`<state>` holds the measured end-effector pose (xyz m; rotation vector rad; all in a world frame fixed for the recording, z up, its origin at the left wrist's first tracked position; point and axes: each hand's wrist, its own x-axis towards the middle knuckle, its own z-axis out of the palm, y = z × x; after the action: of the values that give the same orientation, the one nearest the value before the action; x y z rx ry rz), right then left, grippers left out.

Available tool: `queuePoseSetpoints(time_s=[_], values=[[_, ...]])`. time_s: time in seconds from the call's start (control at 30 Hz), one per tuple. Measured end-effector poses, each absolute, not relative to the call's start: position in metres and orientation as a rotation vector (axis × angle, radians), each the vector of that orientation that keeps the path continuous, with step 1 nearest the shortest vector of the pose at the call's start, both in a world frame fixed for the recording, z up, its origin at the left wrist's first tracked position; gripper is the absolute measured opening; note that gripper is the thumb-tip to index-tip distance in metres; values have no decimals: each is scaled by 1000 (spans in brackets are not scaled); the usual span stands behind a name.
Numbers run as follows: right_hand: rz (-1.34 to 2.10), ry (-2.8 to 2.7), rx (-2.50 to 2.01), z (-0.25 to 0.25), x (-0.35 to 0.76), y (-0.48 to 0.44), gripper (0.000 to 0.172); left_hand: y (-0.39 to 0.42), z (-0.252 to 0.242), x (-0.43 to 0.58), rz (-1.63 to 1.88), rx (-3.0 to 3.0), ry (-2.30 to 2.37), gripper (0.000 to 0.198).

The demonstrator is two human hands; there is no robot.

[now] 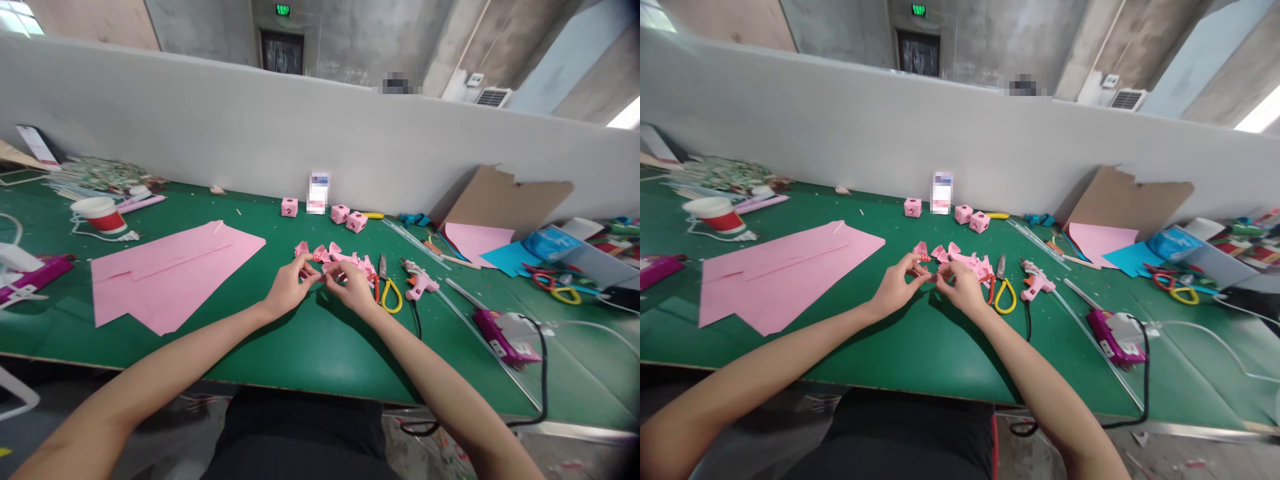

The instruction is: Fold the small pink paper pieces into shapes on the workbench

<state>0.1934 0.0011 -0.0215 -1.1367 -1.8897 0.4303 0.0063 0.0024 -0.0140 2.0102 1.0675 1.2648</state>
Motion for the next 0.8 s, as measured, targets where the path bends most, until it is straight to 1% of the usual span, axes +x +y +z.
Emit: queuePoseSetpoints(time_s=[0.17, 0.4, 0.57, 0.7, 0.8], values=[[450, -1874, -1157, -25, 200, 8, 10, 3, -13, 6, 1287, 2006, 1082, 27], [418, -1819, -1238, -30, 203, 15, 9, 4, -11, 5, 1282, 1997, 1109, 24], [388, -1657, -1309, -29, 207, 18, 10, 6, -12, 3, 1356, 1970, 1091, 27], [485, -1639, -1269, -26, 203, 13, 12, 8, -13, 1, 1374, 1940, 1070, 28], [570, -1725, -1172, -25, 196, 6, 18, 10, -16, 1, 1352, 1910, 1048, 28]])
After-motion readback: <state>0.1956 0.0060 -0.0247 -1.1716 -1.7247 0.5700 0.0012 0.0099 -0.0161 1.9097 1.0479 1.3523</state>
